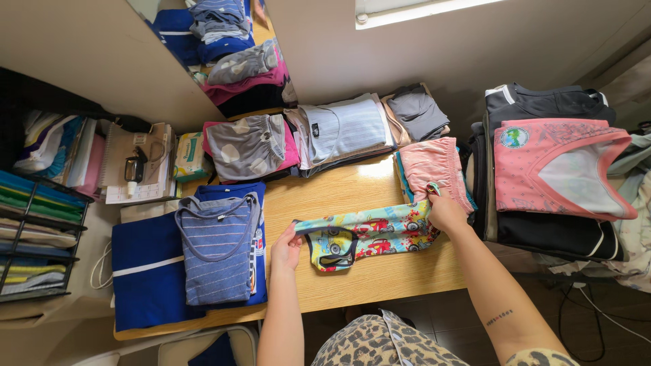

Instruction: The person folds multiple clothing items one by one on a wooden desk, including shirts, shorts, t-shirts, and patterned children's clothes, then arranges them into sorted stacks.

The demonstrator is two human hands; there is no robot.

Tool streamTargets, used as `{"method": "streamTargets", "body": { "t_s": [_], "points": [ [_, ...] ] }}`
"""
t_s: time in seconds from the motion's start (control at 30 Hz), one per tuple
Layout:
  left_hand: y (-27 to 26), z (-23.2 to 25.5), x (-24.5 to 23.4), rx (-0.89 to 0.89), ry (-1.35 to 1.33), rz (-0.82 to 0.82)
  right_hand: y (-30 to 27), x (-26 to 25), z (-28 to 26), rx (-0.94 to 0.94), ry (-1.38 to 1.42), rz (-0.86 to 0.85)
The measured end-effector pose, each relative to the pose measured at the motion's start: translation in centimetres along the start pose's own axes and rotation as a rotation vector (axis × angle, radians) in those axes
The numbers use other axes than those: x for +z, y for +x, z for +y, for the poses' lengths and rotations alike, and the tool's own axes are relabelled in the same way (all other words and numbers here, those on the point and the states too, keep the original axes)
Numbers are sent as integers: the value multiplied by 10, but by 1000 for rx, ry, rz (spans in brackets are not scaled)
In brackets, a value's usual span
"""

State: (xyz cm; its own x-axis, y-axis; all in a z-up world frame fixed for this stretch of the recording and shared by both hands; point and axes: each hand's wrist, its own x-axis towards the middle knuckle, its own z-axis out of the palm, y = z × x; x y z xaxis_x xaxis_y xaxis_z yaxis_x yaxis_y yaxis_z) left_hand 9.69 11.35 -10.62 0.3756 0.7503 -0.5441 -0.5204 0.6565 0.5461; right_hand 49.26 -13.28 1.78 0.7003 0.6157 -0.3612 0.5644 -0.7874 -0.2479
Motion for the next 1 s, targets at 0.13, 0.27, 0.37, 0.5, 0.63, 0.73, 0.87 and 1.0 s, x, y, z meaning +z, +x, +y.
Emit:
{"method": "streamTargets", "body": {
  "t_s": [0.13, 0.27, 0.37, 0.5, 0.63, 0.73, 0.87, 1.0],
  "points": [
    [-21, -1, -4, 192, 366, 97, 0, -3, 0, -23, -1, 1],
    [-72, -28, -2, 492, 919, 137, -1, -3, -7, -5, -28, -19],
    [-104, -46, 11, 281, 1283, 410, -1, -2, -8, -30, -74, -17],
    [-105, -69, 11, 218, 1256, 375, 1, 2, -4, -45, -81, -5],
    [-83, -78, -2, 170, 944, 273, 5, 11, 2, -87, -92, 29],
    [-80, -75, -3, 4, 399, 79, 9, 17, 5, -85, -103, 23],
    [-87, -72, 5, -88, 133, 44, 11, 18, 6, -96, -87, 35],
    [-83, -81, 0, 9, 263, 104, 8, 17, 6, -97, -104, 24]
  ]
}}
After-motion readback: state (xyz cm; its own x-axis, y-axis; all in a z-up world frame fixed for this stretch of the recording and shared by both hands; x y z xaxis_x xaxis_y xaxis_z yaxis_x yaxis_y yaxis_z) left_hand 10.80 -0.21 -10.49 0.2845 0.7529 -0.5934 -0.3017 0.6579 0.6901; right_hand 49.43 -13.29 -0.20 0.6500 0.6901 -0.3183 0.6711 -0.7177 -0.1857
